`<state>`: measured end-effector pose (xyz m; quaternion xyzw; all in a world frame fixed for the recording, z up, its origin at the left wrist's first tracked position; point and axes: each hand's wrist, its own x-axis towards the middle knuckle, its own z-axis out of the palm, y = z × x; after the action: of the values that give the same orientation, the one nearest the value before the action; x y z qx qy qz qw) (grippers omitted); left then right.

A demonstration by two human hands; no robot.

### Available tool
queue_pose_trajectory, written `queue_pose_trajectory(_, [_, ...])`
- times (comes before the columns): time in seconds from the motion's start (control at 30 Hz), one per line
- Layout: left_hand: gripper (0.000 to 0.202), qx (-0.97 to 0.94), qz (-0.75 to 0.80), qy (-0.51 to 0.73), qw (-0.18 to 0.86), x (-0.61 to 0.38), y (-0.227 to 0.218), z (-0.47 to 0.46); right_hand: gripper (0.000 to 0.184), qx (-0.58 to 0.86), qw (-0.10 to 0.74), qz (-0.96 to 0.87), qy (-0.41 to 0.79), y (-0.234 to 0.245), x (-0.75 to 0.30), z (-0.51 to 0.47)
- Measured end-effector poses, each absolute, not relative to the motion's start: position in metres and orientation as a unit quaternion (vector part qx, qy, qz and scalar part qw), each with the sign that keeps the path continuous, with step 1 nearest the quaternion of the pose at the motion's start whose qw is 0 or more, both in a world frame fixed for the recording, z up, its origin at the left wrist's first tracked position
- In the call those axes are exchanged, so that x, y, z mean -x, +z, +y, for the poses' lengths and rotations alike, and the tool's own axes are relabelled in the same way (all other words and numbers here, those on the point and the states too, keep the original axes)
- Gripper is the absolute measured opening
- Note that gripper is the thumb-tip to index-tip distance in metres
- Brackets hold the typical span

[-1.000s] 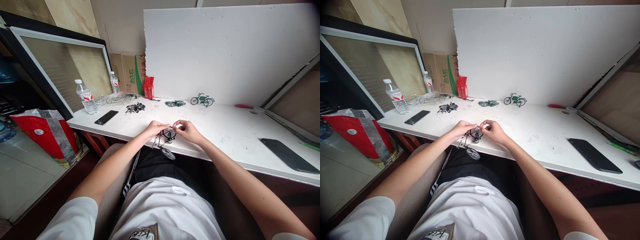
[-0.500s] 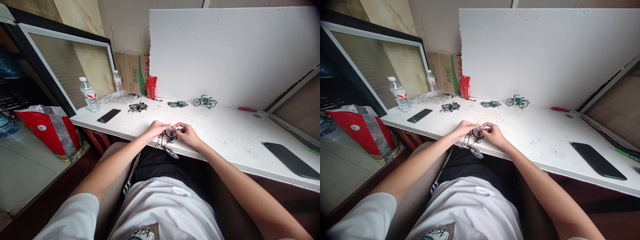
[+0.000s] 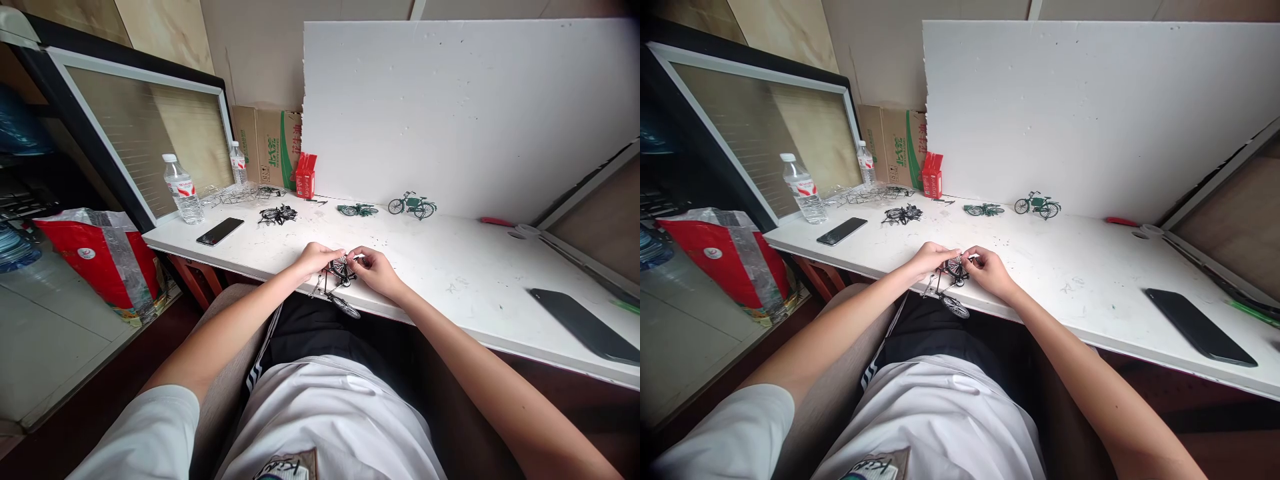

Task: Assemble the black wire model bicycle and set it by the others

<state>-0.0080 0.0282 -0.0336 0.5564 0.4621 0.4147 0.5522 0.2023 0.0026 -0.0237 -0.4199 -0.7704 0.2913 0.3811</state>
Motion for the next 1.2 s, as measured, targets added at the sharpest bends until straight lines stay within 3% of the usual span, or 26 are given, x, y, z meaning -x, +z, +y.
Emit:
queue_pose_trajectory(0.33, [0.048, -0.507, 0.448, 0.435, 0.594, 0.012, -0.027, 0.029, 0.041, 0.442, 0.402, -0.766, 0.238, -0.013, -0.212, 0.005])
queue_pose_trajectory(0.6, [0.040, -0.460, 0.490, 0.467, 0.575, 0.032, -0.007, 0.036, 0.031, 0.419, 0.256, -0.853, 0.177, 0.002, -0.232, 0.010])
queue_pose_trajectory(0.87, [0.042, -0.472, 0.488, 0.476, 0.559, 0.049, -0.004, 0.046, 0.025, 0.418, 0.235, -0.873, 0.091, 0.001, -0.222, 0.002])
queue_pose_trajectory(1.2, [0.047, -0.480, 0.499, 0.464, 0.553, 0.055, -0.003, 0.050, 0.031, 0.380, 0.173, -0.909, -0.002, -0.004, -0.195, 0.002])
